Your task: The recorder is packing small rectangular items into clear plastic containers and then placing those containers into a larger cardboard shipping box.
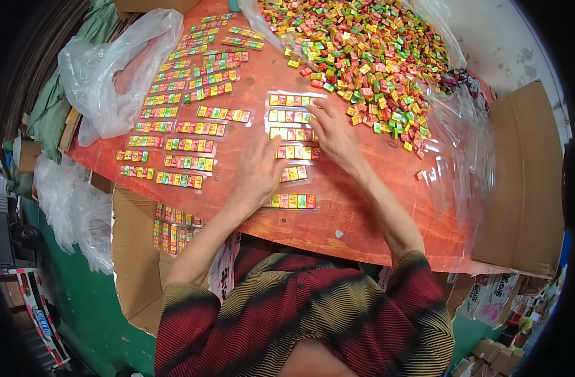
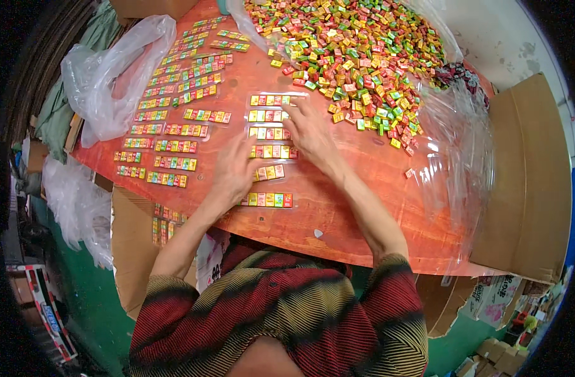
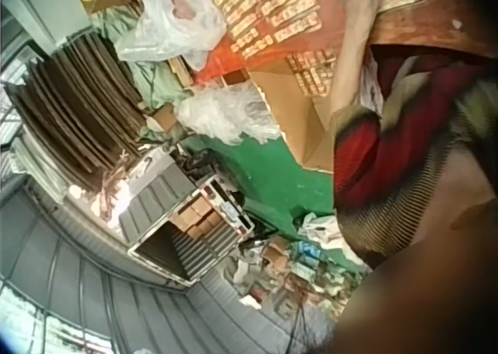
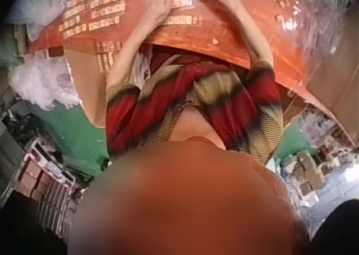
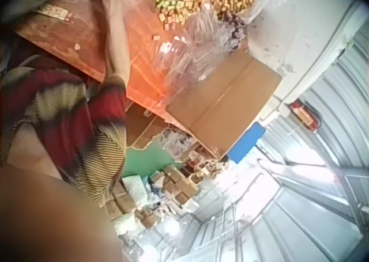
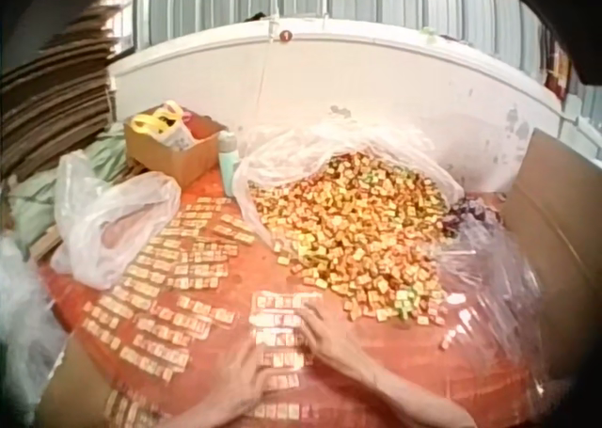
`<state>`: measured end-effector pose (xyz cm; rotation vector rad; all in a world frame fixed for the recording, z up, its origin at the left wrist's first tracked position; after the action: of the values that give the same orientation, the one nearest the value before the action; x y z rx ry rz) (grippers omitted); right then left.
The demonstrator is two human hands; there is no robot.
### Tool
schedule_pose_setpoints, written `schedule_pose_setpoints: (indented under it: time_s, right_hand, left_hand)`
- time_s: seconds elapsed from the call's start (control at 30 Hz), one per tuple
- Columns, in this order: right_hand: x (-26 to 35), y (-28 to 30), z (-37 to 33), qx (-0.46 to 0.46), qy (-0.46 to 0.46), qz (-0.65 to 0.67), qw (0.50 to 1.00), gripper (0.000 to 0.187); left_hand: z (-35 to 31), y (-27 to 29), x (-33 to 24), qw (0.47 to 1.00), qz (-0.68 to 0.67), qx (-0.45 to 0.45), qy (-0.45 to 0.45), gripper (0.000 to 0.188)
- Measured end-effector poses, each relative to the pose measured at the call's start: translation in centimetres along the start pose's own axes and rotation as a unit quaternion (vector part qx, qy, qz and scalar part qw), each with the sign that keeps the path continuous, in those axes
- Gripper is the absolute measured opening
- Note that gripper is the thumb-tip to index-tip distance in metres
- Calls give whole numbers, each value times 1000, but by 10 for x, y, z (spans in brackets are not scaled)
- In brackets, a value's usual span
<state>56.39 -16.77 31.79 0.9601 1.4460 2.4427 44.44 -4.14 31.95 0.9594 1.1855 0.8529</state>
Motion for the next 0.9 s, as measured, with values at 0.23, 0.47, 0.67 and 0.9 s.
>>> schedule_pose_setpoints:
  time_s: [0.23, 0.47, 0.67, 0.9]
  right_hand:
    - [38, 8, -101, 80, -208, 92, 970, 23]
    - [70, 3, -78, 33, -121, 20, 992, 33]
    - [83, -23, -84, 114, -69, -37, 990, 37]
    - [75, -13, -103, 106, -83, -12, 991, 38]
  left_hand:
    - [-79, 13, 16, 967, -132, -24, 215, 34]
    - [-80, 7, 3, 965, -141, -42, 217, 40]
    - [-65, -2, 2, 966, -127, -12, 225, 38]
    - [-57, -6, -6, 981, -111, -4, 160, 41]
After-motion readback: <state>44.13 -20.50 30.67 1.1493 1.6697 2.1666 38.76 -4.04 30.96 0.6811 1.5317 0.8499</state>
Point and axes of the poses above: each hand's wrist, its own z-axis towards the middle knuckle, its own y-axis out of the back of the hand, x = y × z, the point moved 4 cm from there along z, towards the middle knuckle, and after that the axes turned 13 degrees about x, right-handed, at the moved point
